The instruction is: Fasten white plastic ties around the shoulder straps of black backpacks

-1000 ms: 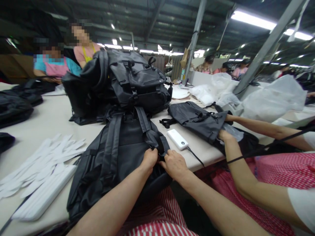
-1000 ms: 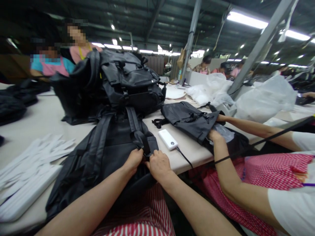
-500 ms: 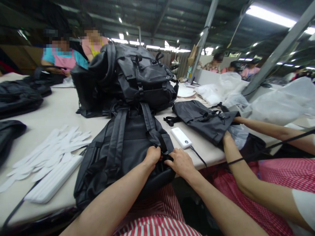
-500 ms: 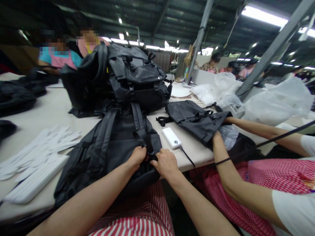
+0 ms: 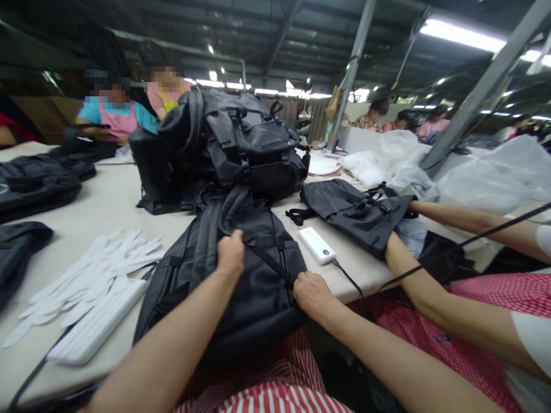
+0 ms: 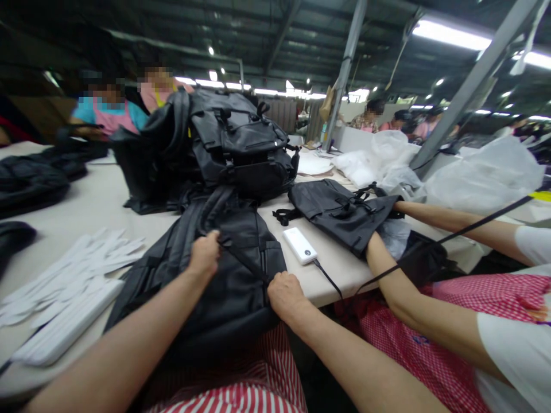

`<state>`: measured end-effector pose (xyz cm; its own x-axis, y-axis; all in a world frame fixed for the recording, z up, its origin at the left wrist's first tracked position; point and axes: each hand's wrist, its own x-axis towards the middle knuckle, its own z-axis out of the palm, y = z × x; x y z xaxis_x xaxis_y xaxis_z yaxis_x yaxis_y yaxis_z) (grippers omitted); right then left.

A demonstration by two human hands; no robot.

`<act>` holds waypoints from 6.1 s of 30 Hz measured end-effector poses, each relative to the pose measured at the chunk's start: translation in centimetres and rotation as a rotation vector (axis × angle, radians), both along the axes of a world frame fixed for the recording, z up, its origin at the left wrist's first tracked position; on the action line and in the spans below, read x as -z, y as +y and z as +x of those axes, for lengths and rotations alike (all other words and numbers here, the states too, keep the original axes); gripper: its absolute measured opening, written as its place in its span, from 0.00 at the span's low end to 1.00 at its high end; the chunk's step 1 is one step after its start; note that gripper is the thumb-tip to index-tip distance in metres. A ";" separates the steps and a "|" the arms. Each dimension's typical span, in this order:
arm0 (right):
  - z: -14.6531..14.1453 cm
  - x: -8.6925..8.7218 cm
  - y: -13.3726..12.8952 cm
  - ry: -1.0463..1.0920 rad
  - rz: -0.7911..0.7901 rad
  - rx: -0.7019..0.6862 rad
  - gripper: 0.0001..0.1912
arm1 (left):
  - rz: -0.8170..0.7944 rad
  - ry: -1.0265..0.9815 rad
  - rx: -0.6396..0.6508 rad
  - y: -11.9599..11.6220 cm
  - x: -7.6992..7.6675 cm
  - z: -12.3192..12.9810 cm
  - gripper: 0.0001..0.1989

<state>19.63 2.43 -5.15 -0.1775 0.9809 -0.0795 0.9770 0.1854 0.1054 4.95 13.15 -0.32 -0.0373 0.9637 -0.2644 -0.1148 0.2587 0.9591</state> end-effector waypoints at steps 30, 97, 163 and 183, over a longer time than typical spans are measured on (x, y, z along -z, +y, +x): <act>-8.1 0.5 -3.9 0.395 0.027 -0.066 0.18 | 0.515 1.068 0.152 -8.9 4.3 -16.7 0.11; -16.6 -0.6 3.9 1.801 -0.690 0.399 0.17 | 0.229 0.431 0.005 -14.6 4.1 -17.1 0.04; -17.9 1.6 2.6 1.940 -0.410 0.506 0.24 | -0.263 -0.341 0.056 -11.3 4.4 -14.7 0.19; -34.8 -4.5 20.3 -0.045 0.028 -1.093 0.23 | -0.198 -0.048 0.058 -10.9 7.2 -14.5 0.15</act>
